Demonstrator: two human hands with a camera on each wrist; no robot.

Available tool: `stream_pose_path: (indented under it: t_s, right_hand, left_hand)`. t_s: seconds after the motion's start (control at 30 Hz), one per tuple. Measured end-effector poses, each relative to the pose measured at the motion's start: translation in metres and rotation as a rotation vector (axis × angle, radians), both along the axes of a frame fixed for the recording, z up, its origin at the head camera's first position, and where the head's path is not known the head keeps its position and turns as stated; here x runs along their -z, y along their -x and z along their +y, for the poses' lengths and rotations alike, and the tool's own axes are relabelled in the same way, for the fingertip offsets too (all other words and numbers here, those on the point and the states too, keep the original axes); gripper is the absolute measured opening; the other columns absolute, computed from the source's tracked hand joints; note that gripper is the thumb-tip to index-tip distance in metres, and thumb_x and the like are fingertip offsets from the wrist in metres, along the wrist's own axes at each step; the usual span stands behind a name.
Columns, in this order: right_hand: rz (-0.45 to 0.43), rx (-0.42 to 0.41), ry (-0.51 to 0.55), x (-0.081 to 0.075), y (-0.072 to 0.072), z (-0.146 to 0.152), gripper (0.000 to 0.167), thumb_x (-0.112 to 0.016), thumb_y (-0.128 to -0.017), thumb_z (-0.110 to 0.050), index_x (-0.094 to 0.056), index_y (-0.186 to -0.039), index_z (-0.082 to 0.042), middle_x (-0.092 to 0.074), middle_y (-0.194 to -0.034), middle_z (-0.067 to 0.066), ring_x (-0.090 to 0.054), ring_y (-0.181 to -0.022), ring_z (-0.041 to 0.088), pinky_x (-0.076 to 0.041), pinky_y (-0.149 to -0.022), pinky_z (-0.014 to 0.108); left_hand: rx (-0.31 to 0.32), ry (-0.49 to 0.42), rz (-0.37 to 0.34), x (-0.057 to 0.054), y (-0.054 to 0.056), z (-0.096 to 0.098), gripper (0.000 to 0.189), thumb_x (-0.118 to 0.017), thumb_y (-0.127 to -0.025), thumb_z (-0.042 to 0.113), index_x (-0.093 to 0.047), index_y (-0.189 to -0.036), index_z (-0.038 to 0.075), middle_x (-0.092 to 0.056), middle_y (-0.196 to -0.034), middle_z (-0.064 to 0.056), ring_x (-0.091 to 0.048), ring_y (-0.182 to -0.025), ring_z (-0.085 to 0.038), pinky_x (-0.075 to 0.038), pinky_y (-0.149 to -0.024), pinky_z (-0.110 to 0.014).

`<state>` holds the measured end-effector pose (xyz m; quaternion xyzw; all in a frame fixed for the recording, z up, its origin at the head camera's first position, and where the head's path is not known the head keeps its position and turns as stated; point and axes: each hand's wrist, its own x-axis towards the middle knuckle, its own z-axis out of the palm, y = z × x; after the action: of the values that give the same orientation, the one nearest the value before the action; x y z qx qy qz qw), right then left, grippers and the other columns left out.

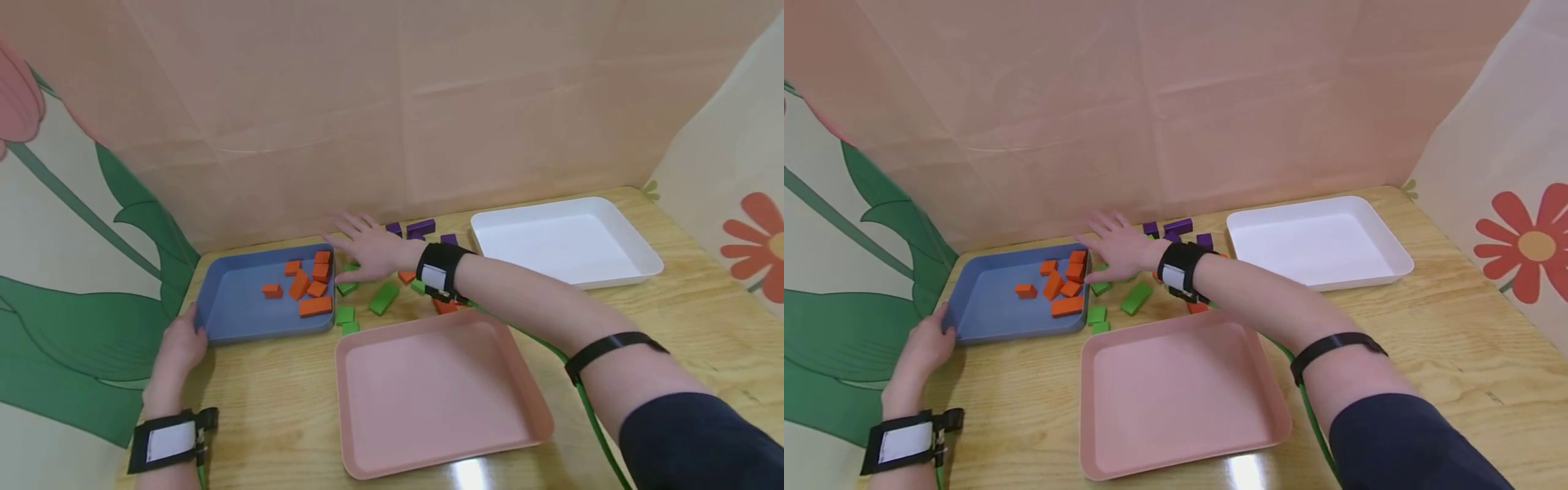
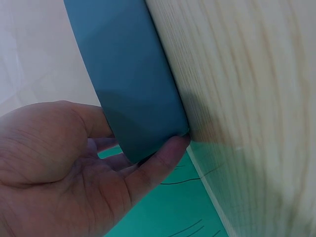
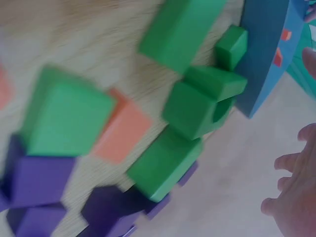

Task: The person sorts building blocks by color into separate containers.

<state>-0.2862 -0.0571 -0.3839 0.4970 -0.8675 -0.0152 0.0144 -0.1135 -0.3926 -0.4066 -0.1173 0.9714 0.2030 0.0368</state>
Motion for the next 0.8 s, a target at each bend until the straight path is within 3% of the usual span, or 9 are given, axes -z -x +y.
stream_pose_path:
  t_s: [0.3,0.53,0.8]
  right_hand:
    - [0.050,-0.037,-0.009,0.011,-0.001,0.055,0.089,-0.033,-0.077,-0.072,-0.011,-0.144,-0.018,-0.003,-0.147,0.015,0.007,-0.133,0.031,-0.009,-0.102,0.054]
    - [-0.043,-0.028,-0.023,0.018,-0.004,0.089,0.086,-0.036,-0.080,-0.067,-0.012,-0.144,-0.015,-0.004,-0.147,0.015,0.005,-0.132,0.035,-0.004,-0.101,0.058]
    - [-0.061,-0.007,-0.069,0.023,-0.012,0.109,0.086,-0.037,-0.080,-0.067,-0.012,-0.144,-0.016,-0.007,-0.147,0.014,0.002,-0.132,0.034,-0.006,-0.101,0.057]
  left_hand:
    - [0.021,-0.003,0.009,0.002,0.003,0.000,0.053,-0.034,-0.088,0.002,-0.013,-0.133,-0.017,-0.023,-0.126,-0.043,-0.024,-0.114,-0.055,-0.025,-0.092,-0.059]
    - [0.018,0.004,0.012,0.001,0.003,0.002,0.053,-0.034,-0.088,0.002,-0.013,-0.133,-0.017,-0.024,-0.126,-0.043,-0.024,-0.114,-0.055,-0.025,-0.092,-0.059]
    - [0.028,0.002,0.008,-0.001,0.001,0.002,0.054,-0.035,-0.088,0.002,-0.013,-0.133,-0.017,-0.024,-0.126,-0.043,-0.025,-0.113,-0.055,-0.026,-0.091,-0.059]
